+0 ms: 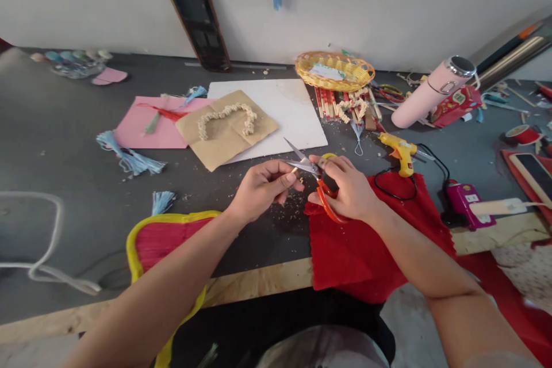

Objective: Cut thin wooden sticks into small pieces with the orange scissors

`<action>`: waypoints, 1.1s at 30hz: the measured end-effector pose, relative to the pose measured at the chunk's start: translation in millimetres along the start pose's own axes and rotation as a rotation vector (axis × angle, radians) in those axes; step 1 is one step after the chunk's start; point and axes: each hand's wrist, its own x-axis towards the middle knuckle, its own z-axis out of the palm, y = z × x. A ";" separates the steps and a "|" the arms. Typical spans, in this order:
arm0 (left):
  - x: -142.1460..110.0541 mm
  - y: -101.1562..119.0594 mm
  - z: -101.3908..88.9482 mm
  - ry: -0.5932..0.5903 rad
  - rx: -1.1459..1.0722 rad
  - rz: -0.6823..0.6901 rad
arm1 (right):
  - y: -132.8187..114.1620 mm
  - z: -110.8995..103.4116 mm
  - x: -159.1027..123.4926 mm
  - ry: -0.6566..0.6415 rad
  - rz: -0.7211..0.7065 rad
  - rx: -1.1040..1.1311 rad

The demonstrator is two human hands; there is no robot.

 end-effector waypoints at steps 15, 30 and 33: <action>0.1 1.7 0.4 -0.033 -0.057 -0.082 | 6.2 4.7 0.1 -0.008 0.000 0.034; 0.2 2.2 0.0 -0.052 0.123 0.074 | 0.3 1.9 -1.0 -0.037 0.000 0.123; 0.2 3.1 0.4 -0.049 0.162 0.112 | -0.2 0.7 -1.0 -0.045 -0.002 0.120</action>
